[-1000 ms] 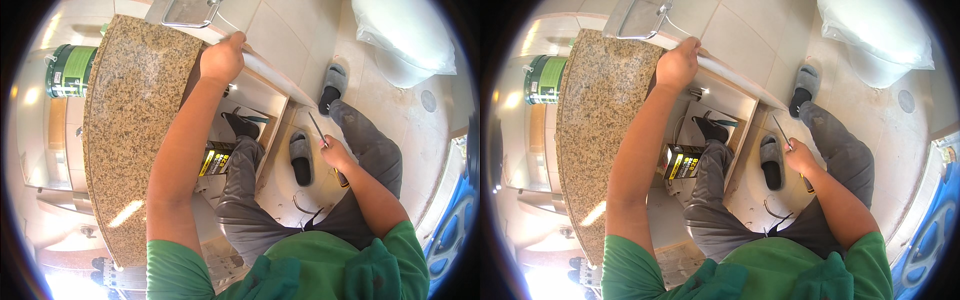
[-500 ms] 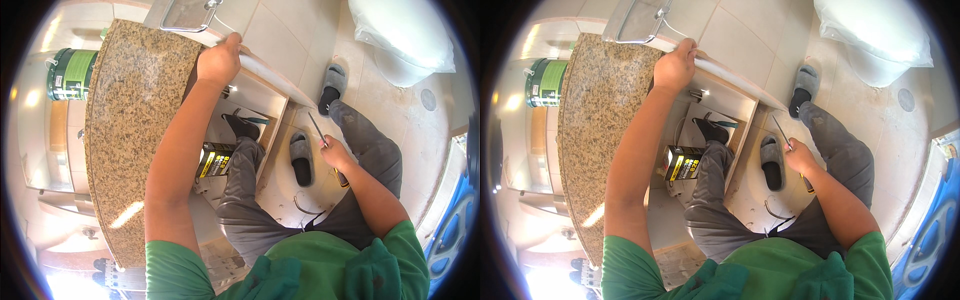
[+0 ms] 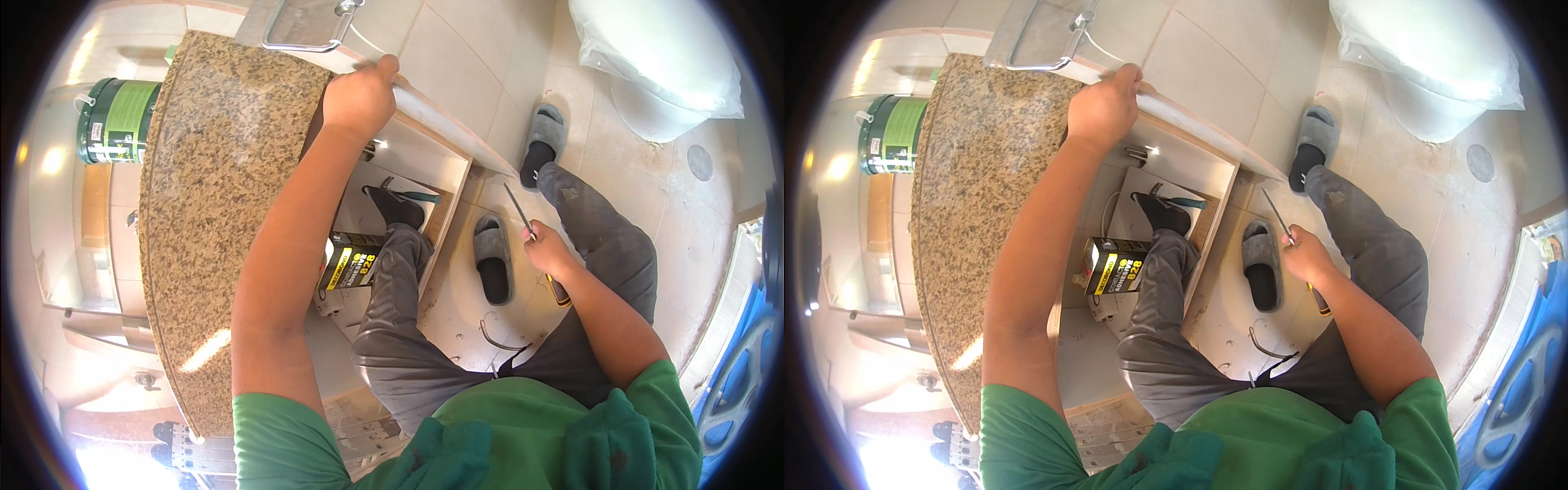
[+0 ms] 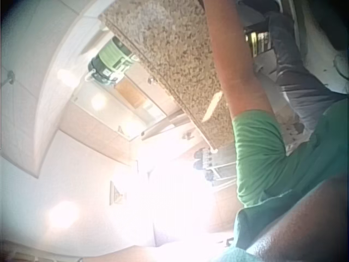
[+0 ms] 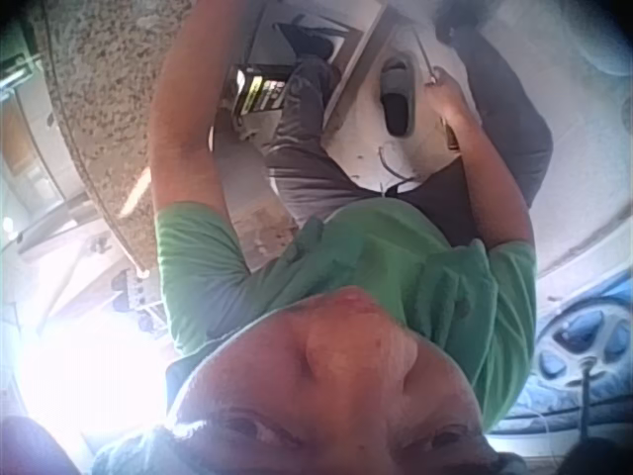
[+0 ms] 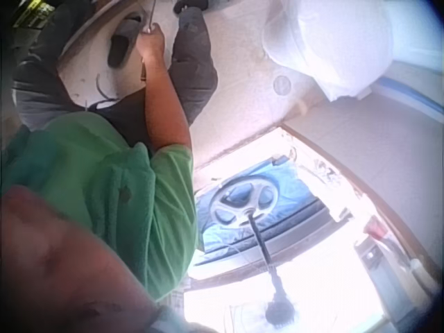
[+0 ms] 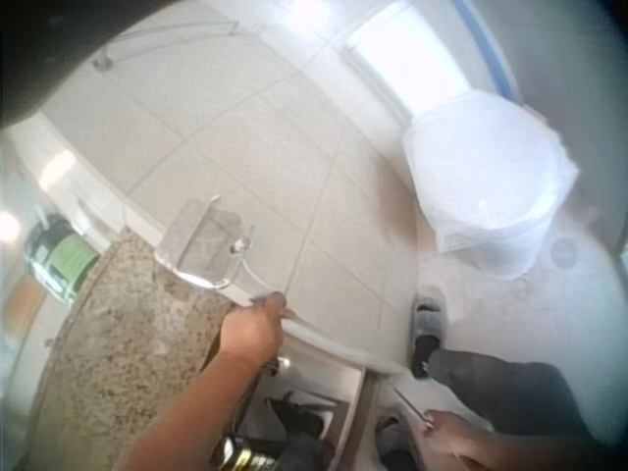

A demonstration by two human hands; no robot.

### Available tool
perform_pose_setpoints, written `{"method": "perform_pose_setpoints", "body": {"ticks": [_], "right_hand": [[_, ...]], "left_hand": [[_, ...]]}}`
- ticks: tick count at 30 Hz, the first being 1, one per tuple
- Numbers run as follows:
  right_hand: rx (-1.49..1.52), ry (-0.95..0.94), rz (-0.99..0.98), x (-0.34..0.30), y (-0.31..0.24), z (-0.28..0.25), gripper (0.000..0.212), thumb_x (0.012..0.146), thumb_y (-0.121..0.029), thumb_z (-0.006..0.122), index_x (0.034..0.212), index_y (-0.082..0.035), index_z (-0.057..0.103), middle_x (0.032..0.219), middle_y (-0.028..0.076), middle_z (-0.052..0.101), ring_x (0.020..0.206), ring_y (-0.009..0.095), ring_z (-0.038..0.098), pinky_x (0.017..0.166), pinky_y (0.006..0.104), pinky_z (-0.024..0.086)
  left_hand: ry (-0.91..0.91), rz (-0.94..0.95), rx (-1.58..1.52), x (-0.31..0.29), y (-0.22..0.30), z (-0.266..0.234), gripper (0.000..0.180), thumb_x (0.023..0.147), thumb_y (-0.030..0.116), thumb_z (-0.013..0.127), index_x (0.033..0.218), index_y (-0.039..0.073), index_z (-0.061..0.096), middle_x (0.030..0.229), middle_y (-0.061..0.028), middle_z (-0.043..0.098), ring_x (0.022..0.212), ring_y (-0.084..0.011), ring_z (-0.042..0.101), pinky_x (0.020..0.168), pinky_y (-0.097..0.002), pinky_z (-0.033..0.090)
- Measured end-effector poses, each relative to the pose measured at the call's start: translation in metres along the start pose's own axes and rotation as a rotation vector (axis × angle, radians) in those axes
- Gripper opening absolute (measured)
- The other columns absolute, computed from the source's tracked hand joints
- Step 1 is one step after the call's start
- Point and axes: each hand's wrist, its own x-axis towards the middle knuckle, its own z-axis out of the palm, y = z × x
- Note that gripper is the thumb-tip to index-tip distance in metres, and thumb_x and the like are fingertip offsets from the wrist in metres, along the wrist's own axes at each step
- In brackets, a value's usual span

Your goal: The person is installing a cabinet under a granite countertop. They use a screwdriver to secure the cabinet to the wall and floor, and a utility knife to trim excess material.

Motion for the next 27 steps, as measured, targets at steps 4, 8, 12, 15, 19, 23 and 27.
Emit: {"method": "perform_pose_setpoints", "body": {"ticks": [4,8,12,15,19,23,27], "right_hand": [[0.005,0.011,-0.001,0.001,0.002,0.000,0.022,0.089,-0.011,0.053,0.108,-0.002,0.059,0.103,0.026,0.067,0.099,0.043,0.065,0.084,0.0437,0.050],[-0.045,0.058,-0.101,0.007,0.012,0.005,0.020,0.089,-0.010,0.054,0.107,-0.002,0.058,0.087,0.019,0.067,0.078,0.032,0.066,0.071,0.0403,0.049],[-0.023,0.050,-0.081,0.005,0.010,0.003,0.020,0.089,-0.010,0.054,0.107,-0.002,0.058,0.087,0.019,0.067,0.078,0.032,0.066,0.071,0.0405,0.049],[-0.033,0.049,-0.086,0.007,0.011,0.004,0.021,0.089,-0.010,0.054,0.107,-0.002,0.058,0.087,0.020,0.067,0.078,0.032,0.066,0.071,0.0403,0.049],[-0.007,0.048,-0.101,0.010,0.018,0.007,0.020,0.089,-0.010,0.054,0.107,-0.002,0.058,0.086,0.019,0.066,0.077,0.031,0.065,0.070,0.0398,0.049],[-0.021,0.042,-0.088,0.009,0.014,0.005,0.019,0.089,-0.010,0.054,0.106,-0.002,0.057,0.086,0.018,0.066,0.075,0.030,0.065,0.069,0.0393,0.049],[0.001,0.027,-0.048,0.006,0.008,0.004,0.021,0.088,-0.010,0.053,0.107,-0.002,0.058,0.098,0.024,0.067,0.092,0.039,0.065,0.079,0.0425,0.050]], "left_hand": [[-0.036,0.000,0.025,0.003,0.002,-0.003,0.016,0.087,0.010,0.056,0.104,0.010,0.058,0.084,-0.0163,0.072,0.078,-0.0383,0.070,0.072,-0.0476,0.056],[-0.039,-0.009,0.044,0.001,-0.001,-0.003,0.014,0.090,0.013,0.054,0.103,0.009,0.057,0.082,-0.0169,0.071,0.076,-0.0388,0.070,0.071,-0.0486,0.056],[0.052,-0.111,-0.101,-0.006,-0.001,-0.002,0.012,0.097,0.019,0.051,0.102,0.010,0.056,0.076,-0.0173,0.070,0.071,-0.0400,0.069,0.067,-0.0507,0.055],[0.101,-0.139,-0.133,-0.012,-0.004,-0.003,0.015,0.097,0.026,0.055,0.101,0.011,0.057,0.074,-0.0151,0.070,0.072,-0.0389,0.069,0.067,-0.0523,0.053],[0.086,-0.182,-0.155,-0.013,0.001,-0.006,0.025,0.096,0.034,0.059,0.096,0.009,0.061,0.073,-0.0147,0.070,0.072,-0.0379,0.069,0.067,-0.0502,0.054],[-0.018,-0.350,-0.170,-0.007,0.012,-0.008,0.039,0.095,0.044,0.059,0.085,0.007,0.068,0.075,-0.0160,0.071,0.073,-0.0368,0.070,0.068,-0.0477,0.056],[-0.022,-0.497,-0.266,-0.003,0.017,-0.001,0.044,0.094,0.045,0.057,0.082,0.005,0.071,0.077,-0.0169,0.071,0.078,-0.0355,0.071,0.073,-0.0455,0.056]]}}
